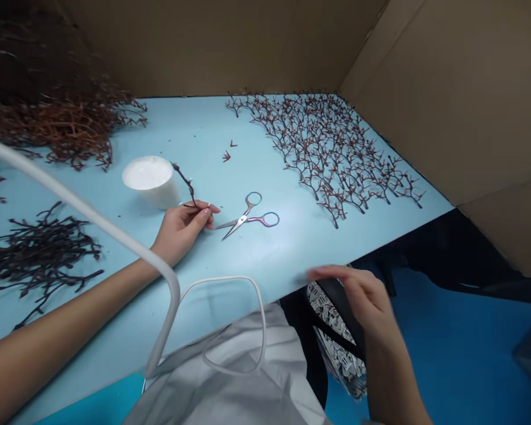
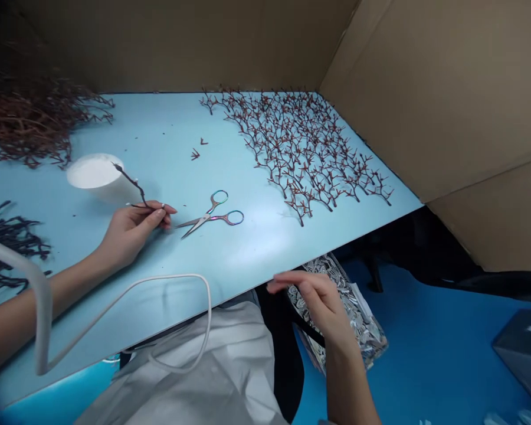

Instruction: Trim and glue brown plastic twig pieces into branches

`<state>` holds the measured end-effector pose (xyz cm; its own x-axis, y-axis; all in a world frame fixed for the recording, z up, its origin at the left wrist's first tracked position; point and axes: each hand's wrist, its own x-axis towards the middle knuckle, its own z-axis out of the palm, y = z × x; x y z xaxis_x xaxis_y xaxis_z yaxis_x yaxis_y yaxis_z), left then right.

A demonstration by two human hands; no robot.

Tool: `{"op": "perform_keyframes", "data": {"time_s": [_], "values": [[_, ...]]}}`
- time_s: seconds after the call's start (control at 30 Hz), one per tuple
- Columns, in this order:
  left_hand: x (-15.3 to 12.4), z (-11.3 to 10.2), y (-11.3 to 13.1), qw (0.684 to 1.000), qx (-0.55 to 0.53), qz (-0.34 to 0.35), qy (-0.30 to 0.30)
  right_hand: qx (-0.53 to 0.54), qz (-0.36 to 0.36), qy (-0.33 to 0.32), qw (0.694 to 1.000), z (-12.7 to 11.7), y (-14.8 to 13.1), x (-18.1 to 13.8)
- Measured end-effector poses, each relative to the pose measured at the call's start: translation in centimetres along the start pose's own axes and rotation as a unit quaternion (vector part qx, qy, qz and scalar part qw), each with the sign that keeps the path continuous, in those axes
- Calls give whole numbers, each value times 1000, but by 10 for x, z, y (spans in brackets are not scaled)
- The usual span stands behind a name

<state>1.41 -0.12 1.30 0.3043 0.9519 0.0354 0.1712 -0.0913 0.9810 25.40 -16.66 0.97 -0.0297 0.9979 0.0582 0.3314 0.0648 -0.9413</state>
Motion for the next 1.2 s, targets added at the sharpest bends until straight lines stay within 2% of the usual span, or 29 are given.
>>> {"op": "perform_keyframes", "data": {"time_s": [0.07,0.2,0.3,0.43,0.6,0.73,0.83,0.9,1.03,1.2], "values": [[1,-5,-1,999,-33,39,12,-88,-24,-25,995,19,6,20],[0,-17,12,989,-102,101,32,-222,-127,-153,955,66,-1,63],[-1,-25,29,981,-146,123,45,-306,-147,-176,924,84,-12,82],[0,-34,46,971,-166,156,73,-403,-128,-148,894,77,-14,100],[3,-39,49,965,-175,175,81,-469,-121,-131,865,66,-9,118],[5,-40,46,970,-156,172,77,-473,-186,-55,859,60,-11,126],[7,-41,44,972,-149,159,83,-503,-182,5,845,52,-13,142],[8,-43,43,973,-150,155,87,-527,-161,-10,834,47,-12,156],[9,-46,41,971,-148,168,84,-516,-164,-98,835,41,-11,182],[13,-51,37,967,-158,182,82,-476,-178,-121,853,42,-12,193]]}}
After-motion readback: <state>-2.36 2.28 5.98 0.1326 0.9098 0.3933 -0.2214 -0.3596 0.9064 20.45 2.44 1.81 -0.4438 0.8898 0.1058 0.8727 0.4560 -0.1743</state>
